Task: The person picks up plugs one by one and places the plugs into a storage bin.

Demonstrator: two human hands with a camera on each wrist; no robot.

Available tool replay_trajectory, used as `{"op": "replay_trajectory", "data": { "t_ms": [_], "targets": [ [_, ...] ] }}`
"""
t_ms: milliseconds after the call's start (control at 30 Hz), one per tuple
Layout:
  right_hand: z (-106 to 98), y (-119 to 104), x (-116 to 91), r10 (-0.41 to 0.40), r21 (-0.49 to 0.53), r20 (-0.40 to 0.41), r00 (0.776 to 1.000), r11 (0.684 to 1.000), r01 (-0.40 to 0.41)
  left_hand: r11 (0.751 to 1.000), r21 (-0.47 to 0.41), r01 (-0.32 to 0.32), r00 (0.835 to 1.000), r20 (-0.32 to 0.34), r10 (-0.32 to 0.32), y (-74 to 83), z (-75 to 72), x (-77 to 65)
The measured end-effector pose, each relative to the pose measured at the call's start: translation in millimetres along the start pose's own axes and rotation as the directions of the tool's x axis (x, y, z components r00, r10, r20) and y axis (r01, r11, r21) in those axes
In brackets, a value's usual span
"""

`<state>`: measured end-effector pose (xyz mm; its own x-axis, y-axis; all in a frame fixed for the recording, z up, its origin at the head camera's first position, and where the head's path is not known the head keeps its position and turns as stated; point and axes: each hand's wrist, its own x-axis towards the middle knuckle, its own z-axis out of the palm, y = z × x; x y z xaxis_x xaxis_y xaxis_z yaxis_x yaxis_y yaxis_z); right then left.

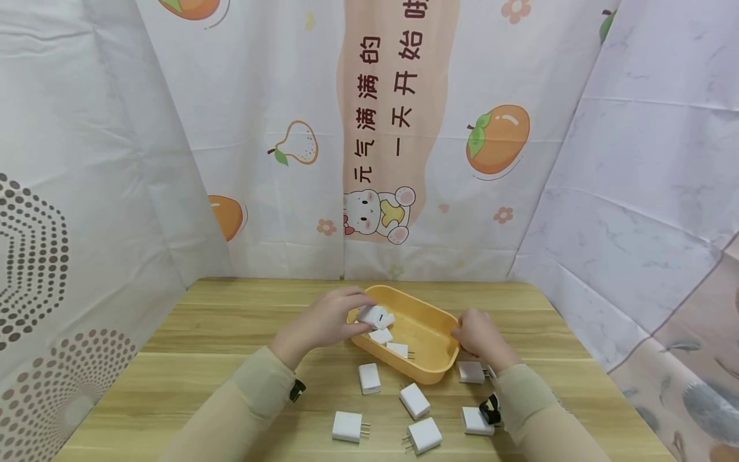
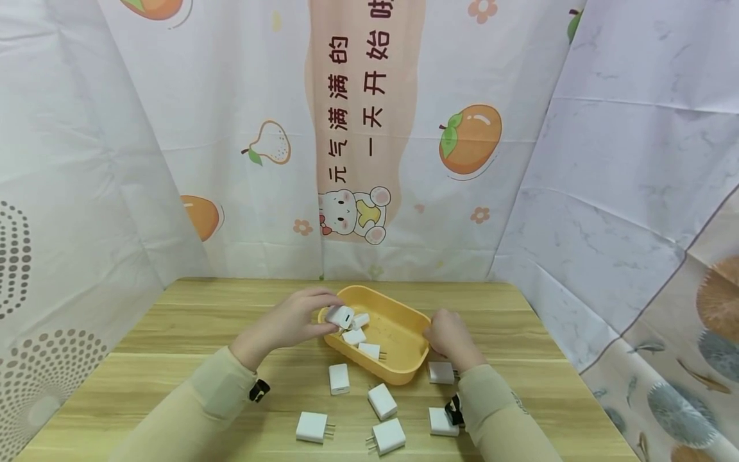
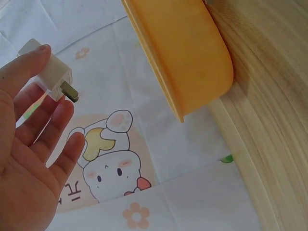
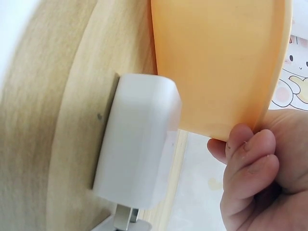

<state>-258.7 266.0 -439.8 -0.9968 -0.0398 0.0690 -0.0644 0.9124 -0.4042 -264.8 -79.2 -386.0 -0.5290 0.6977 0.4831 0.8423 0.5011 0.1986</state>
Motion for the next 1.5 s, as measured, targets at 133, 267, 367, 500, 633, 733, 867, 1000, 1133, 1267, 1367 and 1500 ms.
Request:
{"op": "replay_trajectory", "data": {
  "t_ms": [133,267,367,500,633,733,867,1000,1133,1267,1367,1500],
  "targets": [
    [-1,-1,-1,0.003,0.013,0.001,1.000,1.000,-0.003,1.000,0.007,0.019,1.000,0.016,-0.019,0.5,2.1,4.3],
    [-1,-1,-2,0.008,0.026,0.010,1.000,1.000,-0.008,0.998,0.018,0.060,0.997,0.055,-0.061,-0.6,4.9,8.6],
    [-1,-2,-2,0.014,0.032,0.013,1.000,0.999,-0.014,0.995,0.036,0.090,0.991,0.095,-0.093,-3.3,8.6,11.6],
    [-1,-2,-3,0.006,0.033,0.008,1.000,0.999,-0.006,0.992,0.059,0.113,0.983,0.139,-0.120,-6.8,14.2,15.4],
    [0,-1,-3,0.003,0.030,0.005,1.000,1.000,-0.003,0.989,0.071,0.132,0.975,0.172,-0.142,-8.7,18.6,18.3],
    [1,-1,-2,-0.004,0.024,0.001,1.000,1.000,0.003,0.985,0.071,0.156,0.965,0.202,-0.167,-9.6,21.1,20.2],
    [1,-1,-2,-0.004,0.017,-0.001,1.000,1.000,0.004,0.979,0.068,0.194,0.949,0.241,-0.205,-12.4,22.9,22.6],
    [1,-1,-1,-0.003,0.010,-0.001,1.000,1.000,0.003,0.976,0.075,0.206,0.941,0.259,-0.219,-16.7,24.0,23.0],
    [1,-1,0,0.002,0.011,0.001,1.000,1.000,-0.002,0.974,0.092,0.210,0.935,0.273,-0.227,-20.0,25.5,22.4],
    [1,0,0,0.002,0.022,0.005,1.000,1.000,-0.002,0.972,0.111,0.205,0.931,0.284,-0.229,-21.8,26.8,23.8],
    [0,0,0,-0.001,0.025,0.008,1.000,1.000,0.001,0.970,0.126,0.206,0.926,0.296,-0.235,-21.9,27.5,25.5],
    [0,0,0,0.001,0.020,0.011,1.000,1.000,-0.001,0.965,0.138,0.225,0.915,0.311,-0.258,-21.6,28.3,27.0]
  ]
}}
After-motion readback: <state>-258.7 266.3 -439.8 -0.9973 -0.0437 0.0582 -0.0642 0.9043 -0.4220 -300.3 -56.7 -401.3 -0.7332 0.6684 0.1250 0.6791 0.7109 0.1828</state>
